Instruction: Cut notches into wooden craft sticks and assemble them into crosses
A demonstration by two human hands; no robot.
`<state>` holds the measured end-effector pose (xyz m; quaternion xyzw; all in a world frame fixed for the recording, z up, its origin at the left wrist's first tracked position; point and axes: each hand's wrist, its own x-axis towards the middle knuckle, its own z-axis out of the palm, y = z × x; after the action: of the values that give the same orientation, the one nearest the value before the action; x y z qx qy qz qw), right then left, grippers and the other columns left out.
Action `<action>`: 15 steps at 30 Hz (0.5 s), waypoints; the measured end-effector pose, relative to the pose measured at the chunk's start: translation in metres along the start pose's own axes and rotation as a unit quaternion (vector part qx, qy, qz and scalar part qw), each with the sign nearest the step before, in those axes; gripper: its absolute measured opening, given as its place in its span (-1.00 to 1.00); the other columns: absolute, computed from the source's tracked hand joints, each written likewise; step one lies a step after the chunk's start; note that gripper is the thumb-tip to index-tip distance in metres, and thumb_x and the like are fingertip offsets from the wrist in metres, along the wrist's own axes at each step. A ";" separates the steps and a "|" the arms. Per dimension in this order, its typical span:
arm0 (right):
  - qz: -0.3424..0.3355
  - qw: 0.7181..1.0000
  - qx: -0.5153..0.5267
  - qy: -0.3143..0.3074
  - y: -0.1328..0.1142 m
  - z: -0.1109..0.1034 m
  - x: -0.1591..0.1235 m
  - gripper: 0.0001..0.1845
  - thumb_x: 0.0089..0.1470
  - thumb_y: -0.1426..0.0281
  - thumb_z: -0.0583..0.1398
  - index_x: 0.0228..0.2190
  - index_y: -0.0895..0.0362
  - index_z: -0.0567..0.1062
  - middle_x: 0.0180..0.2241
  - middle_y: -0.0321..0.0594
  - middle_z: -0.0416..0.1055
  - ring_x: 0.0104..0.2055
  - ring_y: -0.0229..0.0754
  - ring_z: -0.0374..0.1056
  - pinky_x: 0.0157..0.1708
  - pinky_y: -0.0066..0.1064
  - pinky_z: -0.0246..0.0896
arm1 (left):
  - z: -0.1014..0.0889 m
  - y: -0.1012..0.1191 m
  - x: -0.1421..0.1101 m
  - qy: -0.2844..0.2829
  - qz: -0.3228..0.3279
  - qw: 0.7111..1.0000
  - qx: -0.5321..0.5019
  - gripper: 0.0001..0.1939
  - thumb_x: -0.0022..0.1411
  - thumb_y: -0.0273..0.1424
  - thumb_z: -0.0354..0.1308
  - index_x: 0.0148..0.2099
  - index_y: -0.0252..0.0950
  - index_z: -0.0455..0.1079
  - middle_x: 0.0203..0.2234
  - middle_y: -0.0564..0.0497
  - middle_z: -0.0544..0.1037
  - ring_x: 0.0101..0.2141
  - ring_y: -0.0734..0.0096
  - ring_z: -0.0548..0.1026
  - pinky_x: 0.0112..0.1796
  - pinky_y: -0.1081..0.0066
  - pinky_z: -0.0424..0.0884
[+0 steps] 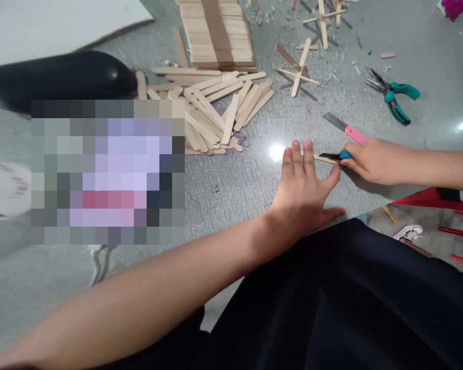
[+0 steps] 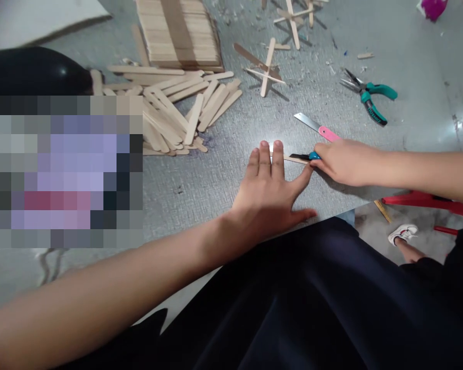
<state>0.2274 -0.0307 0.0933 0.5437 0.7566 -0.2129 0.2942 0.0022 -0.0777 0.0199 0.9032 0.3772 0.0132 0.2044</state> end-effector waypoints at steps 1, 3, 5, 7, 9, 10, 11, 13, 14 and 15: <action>0.000 1.000 0.021 0.011 0.004 0.005 0.001 -0.56 0.67 0.17 0.00 0.12 0.14 0.57 -0.17 0.06 0.68 -0.28 0.04 0.45 -0.28 -0.23 0.01 | 0.001 0.000 -0.001 0.007 0.002 1.000 0.001 0.27 0.31 0.18 0.66 0.80 -0.21 0.26 0.77 -0.64 0.05 0.71 -1.01 0.02 0.59 -0.76 0.09; -0.002 0.998 0.057 0.029 0.009 0.010 0.001 -0.54 0.66 0.13 -0.01 0.09 0.12 0.57 -0.18 0.02 0.66 -0.25 0.06 0.47 -0.25 -0.23 0.04 | 0.003 -0.001 -0.003 0.025 0.009 1.000 0.001 0.29 0.30 0.17 0.67 0.82 -0.19 0.23 0.78 -0.63 0.05 0.71 -0.98 0.04 0.59 -0.77 0.09; -0.006 0.997 0.068 0.026 0.011 0.012 0.002 -0.52 0.66 0.08 -0.01 0.08 0.11 0.58 -0.20 0.01 0.65 -0.24 0.08 0.48 -0.24 -0.21 0.04 | 0.006 -0.002 -0.006 0.038 0.013 0.999 -0.002 0.27 0.31 0.18 0.66 0.81 -0.17 0.23 0.78 -0.61 0.04 0.71 -0.97 0.05 0.59 -0.78 0.09; -0.014 0.998 0.058 0.014 0.010 0.011 0.002 -0.50 0.65 0.07 -0.01 0.09 0.11 0.58 -0.20 0.02 0.65 -0.25 0.10 0.47 -0.25 -0.20 0.01 | 0.008 -0.003 -0.007 0.044 0.013 0.999 -0.002 0.25 0.32 0.20 0.64 0.80 -0.18 0.26 0.78 -0.60 0.04 0.71 -0.96 0.05 0.59 -0.78 0.09; -0.018 0.999 0.044 0.005 0.007 0.009 0.002 -0.50 0.66 0.08 -0.01 0.09 0.12 0.58 -0.18 0.04 0.66 -0.26 0.09 0.46 -0.27 -0.20 -0.02 | 0.009 -0.004 -0.007 0.043 0.013 0.999 0.001 0.25 0.31 0.20 0.65 0.79 -0.21 0.28 0.77 -0.63 0.04 0.71 -0.97 0.05 0.59 -0.77 0.10; -0.016 0.999 0.039 0.001 0.006 0.007 0.001 -0.50 0.67 0.09 -0.02 0.09 0.13 0.58 -0.18 0.05 0.66 -0.27 0.08 0.45 -0.27 -0.20 -0.02 | 0.009 -0.004 -0.007 0.043 0.013 0.999 0.003 0.26 0.30 0.20 0.65 0.78 -0.21 0.28 0.77 -0.64 0.04 0.71 -0.98 0.05 0.60 -0.77 0.10; -0.013 0.999 0.033 -0.002 0.005 0.006 0.000 -0.50 0.67 0.10 -0.02 0.09 0.14 0.58 -0.17 0.06 0.66 -0.28 0.06 0.45 -0.27 -0.20 -0.01 | 0.009 -0.004 -0.007 0.042 0.013 0.999 0.004 0.27 0.28 0.20 0.66 0.78 -0.21 0.28 0.77 -0.64 0.05 0.70 -0.97 0.05 0.60 -0.76 0.10; -0.010 1.000 0.025 -0.002 0.004 0.006 -0.001 -0.49 0.68 0.13 -0.04 0.10 0.18 0.58 -0.17 0.09 0.67 -0.28 0.05 0.44 -0.26 -0.20 0.00 | 0.010 -0.004 -0.007 0.044 0.013 0.999 0.001 0.30 0.25 0.20 0.68 0.79 -0.18 0.26 0.77 -0.61 0.05 0.71 -0.95 0.05 0.61 -0.76 0.09; -0.008 1.000 0.021 0.000 0.004 0.006 -0.002 -0.47 0.68 0.13 -0.05 0.10 0.20 0.58 -0.18 0.10 0.67 -0.28 0.05 0.44 -0.26 -0.20 0.01 | 0.009 -0.004 -0.006 0.045 0.012 0.999 -0.003 0.31 0.24 0.19 0.69 0.80 -0.15 0.24 0.78 -0.58 0.05 0.71 -0.93 0.05 0.61 -0.76 0.09; -0.006 1.000 0.016 0.002 0.004 0.007 -0.002 -0.46 0.68 0.13 -0.05 0.10 0.20 0.58 -0.19 0.10 0.67 -0.28 0.05 0.44 -0.26 -0.19 0.01 | 0.009 -0.003 -0.006 0.045 0.011 0.999 -0.008 0.32 0.23 0.18 0.70 0.80 -0.13 0.24 0.78 -0.56 0.05 0.72 -0.91 0.04 0.61 -0.76 0.09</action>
<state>0.2333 -0.0354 0.0899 0.5445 0.7566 -0.2260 0.2828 -0.0031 -0.0832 0.0110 0.9041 0.3759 0.0591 0.1944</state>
